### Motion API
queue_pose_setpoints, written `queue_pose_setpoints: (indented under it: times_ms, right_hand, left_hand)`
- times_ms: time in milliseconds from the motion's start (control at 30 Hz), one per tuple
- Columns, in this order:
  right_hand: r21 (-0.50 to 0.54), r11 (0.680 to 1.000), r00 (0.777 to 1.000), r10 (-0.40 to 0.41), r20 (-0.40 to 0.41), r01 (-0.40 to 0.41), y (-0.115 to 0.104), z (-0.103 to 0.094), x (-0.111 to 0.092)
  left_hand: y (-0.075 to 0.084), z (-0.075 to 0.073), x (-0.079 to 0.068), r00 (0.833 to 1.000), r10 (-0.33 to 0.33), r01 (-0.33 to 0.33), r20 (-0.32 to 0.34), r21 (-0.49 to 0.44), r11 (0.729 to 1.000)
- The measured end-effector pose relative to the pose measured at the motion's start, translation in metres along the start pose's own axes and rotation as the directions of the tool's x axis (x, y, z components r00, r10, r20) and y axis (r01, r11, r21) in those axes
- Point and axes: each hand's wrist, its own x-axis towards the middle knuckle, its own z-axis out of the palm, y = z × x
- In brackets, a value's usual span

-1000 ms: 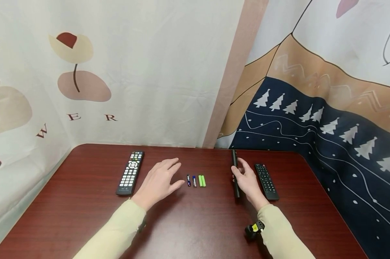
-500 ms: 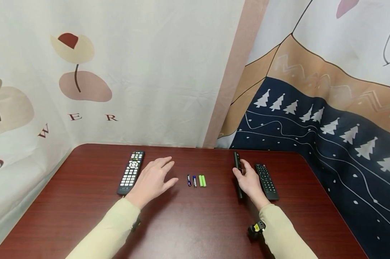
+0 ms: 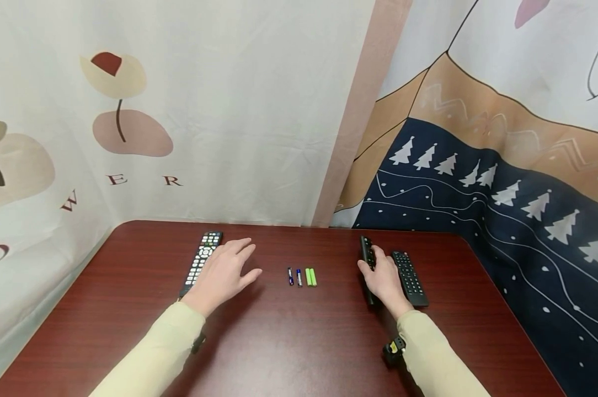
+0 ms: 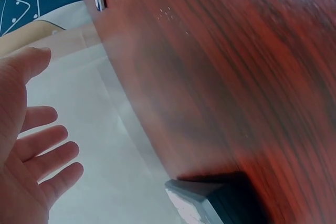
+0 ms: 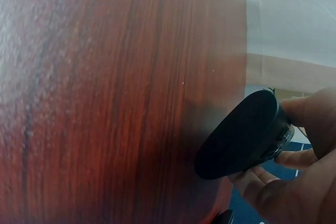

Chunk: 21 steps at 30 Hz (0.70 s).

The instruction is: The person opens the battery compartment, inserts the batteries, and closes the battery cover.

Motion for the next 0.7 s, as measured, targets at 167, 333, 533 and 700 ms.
queue_pose_setpoints:
  times_ms: [167, 333, 533, 700]
  right_hand:
    - [-0.058, 0.998, 1.000, 0.009, 0.007, -0.009, 0.000, 0.001, 0.001]
    - [-0.111, 0.994, 1.000, 0.010, 0.005, -0.009, 0.000, 0.002, 0.001]
    - [-0.168, 0.986, 1.000, -0.020, -0.020, 0.016, 0.000, 0.003, 0.001]
    - [-0.211, 0.976, 0.997, -0.064, -0.052, 0.052, 0.000, 0.004, 0.000]
  left_hand:
    - [-0.007, -0.002, -0.002, 1.000, -0.012, 0.012, 0.006, 0.000, 1.000]
    - [-0.012, -0.005, -0.004, 1.000, -0.022, 0.022, 0.007, 0.002, 1.000]
    - [-0.019, -0.007, -0.008, 0.998, -0.059, 0.059, 0.012, 0.016, 0.998]
    - [-0.025, -0.009, -0.012, 0.995, -0.089, 0.088, 0.034, 0.026, 0.996]
